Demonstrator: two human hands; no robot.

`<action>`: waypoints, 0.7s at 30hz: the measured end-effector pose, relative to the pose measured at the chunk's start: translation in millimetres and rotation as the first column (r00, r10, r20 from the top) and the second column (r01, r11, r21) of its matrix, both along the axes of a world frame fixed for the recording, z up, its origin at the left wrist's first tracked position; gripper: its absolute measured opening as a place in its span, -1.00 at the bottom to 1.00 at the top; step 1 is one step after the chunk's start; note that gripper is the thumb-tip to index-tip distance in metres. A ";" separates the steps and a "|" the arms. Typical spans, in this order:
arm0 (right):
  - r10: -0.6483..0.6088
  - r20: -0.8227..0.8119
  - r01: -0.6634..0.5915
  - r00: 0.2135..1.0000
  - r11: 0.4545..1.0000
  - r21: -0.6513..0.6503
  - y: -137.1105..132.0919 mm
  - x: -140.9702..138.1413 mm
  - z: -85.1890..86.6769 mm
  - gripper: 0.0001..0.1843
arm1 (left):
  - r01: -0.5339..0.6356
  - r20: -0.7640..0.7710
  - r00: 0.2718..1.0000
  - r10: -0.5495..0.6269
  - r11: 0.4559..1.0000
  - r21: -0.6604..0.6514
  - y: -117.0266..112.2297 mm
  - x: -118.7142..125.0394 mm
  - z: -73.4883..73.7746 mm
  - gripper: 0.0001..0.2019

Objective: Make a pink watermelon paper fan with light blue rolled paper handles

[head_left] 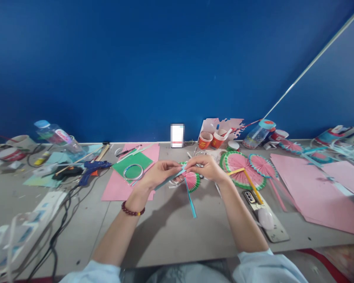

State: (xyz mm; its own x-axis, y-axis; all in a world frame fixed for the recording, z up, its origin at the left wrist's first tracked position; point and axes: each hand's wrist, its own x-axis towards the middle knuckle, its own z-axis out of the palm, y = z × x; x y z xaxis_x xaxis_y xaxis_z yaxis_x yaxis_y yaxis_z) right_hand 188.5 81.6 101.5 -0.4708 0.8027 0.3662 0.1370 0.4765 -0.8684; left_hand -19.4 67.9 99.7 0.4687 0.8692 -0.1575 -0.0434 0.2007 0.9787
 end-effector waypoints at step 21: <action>-0.281 -0.271 0.209 0.920 0.941 -0.265 -0.3 -26.2 -12.4 -0.74 | -0.199 -0.114 0.965 0.235 0.944 0.262 -18.1 13.6 11.2 -0.68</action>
State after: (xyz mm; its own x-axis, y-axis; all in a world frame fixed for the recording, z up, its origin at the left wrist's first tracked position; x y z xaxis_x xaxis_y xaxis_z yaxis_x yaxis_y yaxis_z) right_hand 162.3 81.3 89.1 -0.1444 0.9564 0.2538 -0.0607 0.2475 -0.9670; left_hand -5.8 49.8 110.9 0.2532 0.9671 0.0238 0.0835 -0.0464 0.9954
